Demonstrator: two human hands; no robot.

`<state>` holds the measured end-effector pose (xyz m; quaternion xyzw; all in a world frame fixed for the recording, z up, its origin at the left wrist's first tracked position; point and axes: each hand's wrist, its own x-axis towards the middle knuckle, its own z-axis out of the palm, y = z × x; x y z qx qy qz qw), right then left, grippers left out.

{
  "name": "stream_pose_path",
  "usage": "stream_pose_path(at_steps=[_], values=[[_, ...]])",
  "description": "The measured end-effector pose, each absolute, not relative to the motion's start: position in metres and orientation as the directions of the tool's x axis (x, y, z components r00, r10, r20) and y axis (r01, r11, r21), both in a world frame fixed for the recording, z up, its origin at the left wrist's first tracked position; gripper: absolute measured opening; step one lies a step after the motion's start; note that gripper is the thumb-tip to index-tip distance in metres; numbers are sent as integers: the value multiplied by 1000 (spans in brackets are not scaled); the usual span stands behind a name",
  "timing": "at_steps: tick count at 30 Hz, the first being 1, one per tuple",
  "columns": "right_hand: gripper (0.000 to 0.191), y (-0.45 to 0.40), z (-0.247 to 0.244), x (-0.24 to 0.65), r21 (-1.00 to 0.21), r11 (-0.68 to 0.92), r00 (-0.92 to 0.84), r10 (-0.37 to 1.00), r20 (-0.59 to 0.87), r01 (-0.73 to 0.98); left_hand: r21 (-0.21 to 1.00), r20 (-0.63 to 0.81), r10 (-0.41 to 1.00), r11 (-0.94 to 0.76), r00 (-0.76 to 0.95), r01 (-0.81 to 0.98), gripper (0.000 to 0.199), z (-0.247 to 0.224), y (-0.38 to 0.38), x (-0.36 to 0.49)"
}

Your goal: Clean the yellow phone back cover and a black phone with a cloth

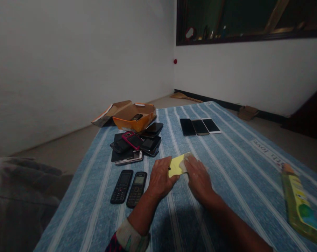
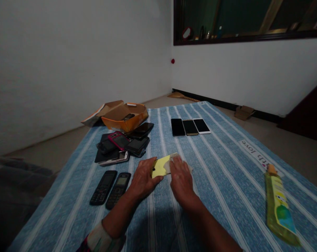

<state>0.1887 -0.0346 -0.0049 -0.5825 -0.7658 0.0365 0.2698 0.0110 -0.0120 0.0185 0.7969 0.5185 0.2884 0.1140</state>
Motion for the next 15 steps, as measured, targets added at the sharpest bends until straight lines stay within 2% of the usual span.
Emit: stream_pose_path(at_steps=[3, 5, 10, 15], values=[[53, -33, -6, 175, -371, 469, -308, 855, 417, 801, 516, 351, 897, -424, 267, 744, 67, 16, -11, 12], [48, -26, 0, 167, -398, 515, -347, 837, 422, 759, 546, 352, 905, -406, 240, 733, 73, 15, -11, 13], [27, 1, 25, 152, -437, 519, -391, 851, 351, 735, 564, 370, 903, -405, 218, 719, 79, 15, -12, 13], [29, 14, 27, 154, -416, 524, -404, 847, 346, 743, 549, 395, 897, -403, 198, 732, 84, 15, -14, 14]])
